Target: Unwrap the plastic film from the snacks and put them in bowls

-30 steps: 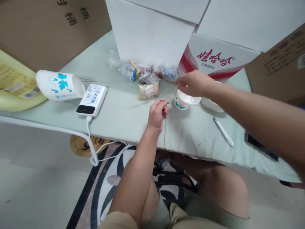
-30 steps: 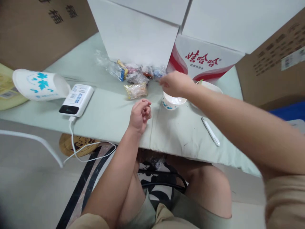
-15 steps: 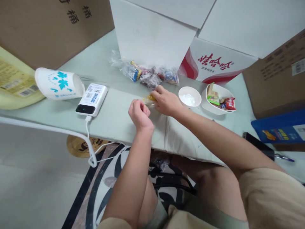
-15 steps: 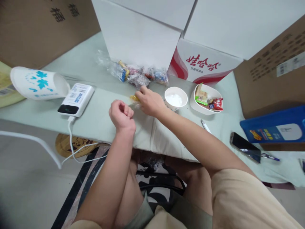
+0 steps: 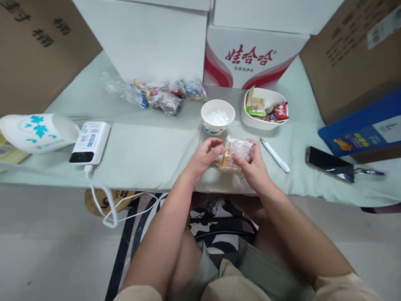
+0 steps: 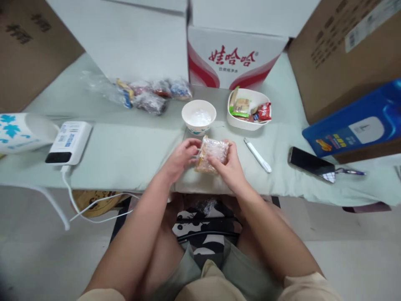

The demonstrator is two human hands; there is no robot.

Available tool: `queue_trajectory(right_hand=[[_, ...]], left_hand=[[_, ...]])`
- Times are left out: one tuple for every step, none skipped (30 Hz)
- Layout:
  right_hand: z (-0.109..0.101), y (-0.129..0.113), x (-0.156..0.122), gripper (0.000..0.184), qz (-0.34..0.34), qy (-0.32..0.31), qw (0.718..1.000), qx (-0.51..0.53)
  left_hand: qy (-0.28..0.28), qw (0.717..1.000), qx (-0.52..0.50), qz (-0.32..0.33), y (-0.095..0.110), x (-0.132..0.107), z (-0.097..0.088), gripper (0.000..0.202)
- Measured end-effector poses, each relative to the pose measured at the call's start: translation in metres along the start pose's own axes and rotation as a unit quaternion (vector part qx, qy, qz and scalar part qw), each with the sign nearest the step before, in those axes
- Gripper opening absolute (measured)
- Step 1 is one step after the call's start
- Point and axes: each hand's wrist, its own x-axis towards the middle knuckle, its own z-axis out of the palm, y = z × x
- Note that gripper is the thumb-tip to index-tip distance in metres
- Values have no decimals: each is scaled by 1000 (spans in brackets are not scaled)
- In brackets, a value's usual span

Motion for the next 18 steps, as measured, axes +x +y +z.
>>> queue_trajectory(right_hand=[[-5,1,4,65,-2,-7,1000,9],[-10,2,8,67,-6,-16,1000,10],[-17,3,10,68,-14,-23,1000,0],[-25,3,11,69,-26,-26,999,-21],[-34,3,12,69,-44,-25,997,-54],[-45,2,11,67,-65,-19,993,-97],[-57,1,10,64,-90,-5,985,-147],[-69,1,8,58,-114,18,973,-200],[-82,1,6,51,-132,48,957,-252],[-95,2,5,45,-142,79,939,-302],[-107,4,5,41,-141,108,921,-347],[-118,7,6,39,-131,129,903,-388],[-126,11,7,38,-116,137,887,-425],[-133,16,9,38,-100,132,874,-457],[-137,20,10,36,-86,120,864,-482],[-140,23,12,33,-77,108,855,-501],[-141,25,14,29,-71,100,850,-513],[-141,25,15,26,-70,97,847,-518]], left_hand=[[-47,999,12,-10,-6,3,7,52],[-79,997,20,-16,-11,7,14,58],[-95,995,28,-18,-16,11,20,60],[-96,995,35,-18,-20,17,25,60],[-86,995,40,-14,-23,23,29,59],[-70,997,40,-6,-25,28,33,58],[-51,998,32,6,-27,34,36,58],[-30,999,16,21,-28,39,39,58],[-9,999,-6,36,-29,43,41,58],[8,998,-29,47,-29,47,43,58],[18,997,-49,51,-28,49,45,57],[23,996,-65,47,-27,51,47,55],[22,996,-74,37,-26,53,48,53],[17,997,-76,21,-25,54,49,52],[9,997,-72,1,-23,54,49,51],[-1,998,-62,-20,-22,54,50,52],[-12,998,-49,-38,-20,54,49,55],[-24,998,-33,-53,-19,53,49,58]])
